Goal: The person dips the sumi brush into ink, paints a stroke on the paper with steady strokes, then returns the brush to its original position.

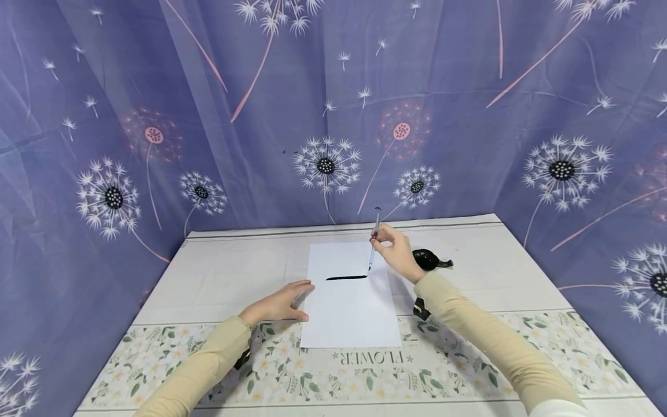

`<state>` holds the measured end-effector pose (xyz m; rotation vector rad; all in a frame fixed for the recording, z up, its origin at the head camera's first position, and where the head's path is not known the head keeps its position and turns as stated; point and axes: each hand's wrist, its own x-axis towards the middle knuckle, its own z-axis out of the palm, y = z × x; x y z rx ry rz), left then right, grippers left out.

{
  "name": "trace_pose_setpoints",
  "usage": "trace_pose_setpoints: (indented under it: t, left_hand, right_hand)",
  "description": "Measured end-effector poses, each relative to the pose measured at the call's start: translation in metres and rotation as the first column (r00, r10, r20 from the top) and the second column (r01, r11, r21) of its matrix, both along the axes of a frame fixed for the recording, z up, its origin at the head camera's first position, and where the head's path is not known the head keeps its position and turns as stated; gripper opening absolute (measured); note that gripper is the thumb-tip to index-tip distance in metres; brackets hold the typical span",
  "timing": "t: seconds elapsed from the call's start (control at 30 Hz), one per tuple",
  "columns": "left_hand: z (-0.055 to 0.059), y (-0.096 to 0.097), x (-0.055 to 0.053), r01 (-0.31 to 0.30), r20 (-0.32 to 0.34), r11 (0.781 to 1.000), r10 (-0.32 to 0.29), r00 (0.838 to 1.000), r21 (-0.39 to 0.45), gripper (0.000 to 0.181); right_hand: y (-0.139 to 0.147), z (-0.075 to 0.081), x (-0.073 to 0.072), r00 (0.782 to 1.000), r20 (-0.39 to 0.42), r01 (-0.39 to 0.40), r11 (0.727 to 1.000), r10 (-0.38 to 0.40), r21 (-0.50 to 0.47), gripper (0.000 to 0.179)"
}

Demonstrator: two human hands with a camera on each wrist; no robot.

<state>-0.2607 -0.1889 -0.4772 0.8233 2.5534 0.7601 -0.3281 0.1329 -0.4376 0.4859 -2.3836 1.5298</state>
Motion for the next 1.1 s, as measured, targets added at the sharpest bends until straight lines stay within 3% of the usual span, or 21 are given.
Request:
trace_pose_setpoints:
  t: [0.17, 0.3, 0.47, 0.63, 0.73, 0.9, 1.0, 1.1]
  left_hand:
    - [0.000, 0.000, 0.000, 0.003, 0.005, 1.000, -0.003, 1.000, 0.007, 0.081]
    - [-0.001, 0.000, 0.000, 0.006, 0.000, 1.000, -0.006, 1.000, 0.007, 0.081]
    - [-0.001, 0.000, 0.001, 0.008, 0.005, 1.000, -0.008, 1.000, 0.004, 0.080]
    - [-0.001, 0.000, 0.000, -0.008, 0.010, 1.000, 0.008, 1.000, 0.011, 0.081]
    - [-0.001, 0.000, 0.000, -0.015, 0.015, 1.000, 0.015, 1.000, 0.017, 0.081]
    - [-0.002, -0.001, 0.001, -0.017, 0.014, 1.000, 0.017, 1.000, 0.000, 0.081]
    - [-0.002, -0.001, 0.001, -0.020, 0.016, 1.000, 0.020, 1.000, 0.006, 0.081]
    - [-0.002, -0.001, 0.000, -0.020, 0.020, 1.000, 0.020, 1.000, 0.019, 0.082]
  right_hand:
    - [0.009, 0.013, 0.002, 0.998, -0.046, 0.033, 0.994, -0.038, -0.103, 0.012]
    - [0.020, 0.025, 0.013, 0.982, -0.186, -0.014, 0.984, -0.020, -0.179, 0.007]
    - [0.037, 0.033, 0.030, 0.919, -0.390, -0.122, 0.985, 0.064, -0.124, 0.014]
    - [0.059, 0.015, 0.021, 0.847, -0.518, -0.114, 0.992, 0.122, 0.046, 0.028]
    - [0.069, 0.011, 0.019, 0.761, -0.620, -0.098, 0.978, 0.194, 0.185, 0.030]
    - [0.078, 0.010, 0.018, 0.557, -0.736, -0.052, 0.900, 0.385, 0.432, 0.013]
    - [0.081, 0.009, 0.018, 0.475, -0.749, 0.008, 0.849, 0.462, 0.528, 0.025]
    - [0.086, 0.009, 0.018, 0.420, -0.744, 0.074, 0.797, 0.520, 0.599, 0.029]
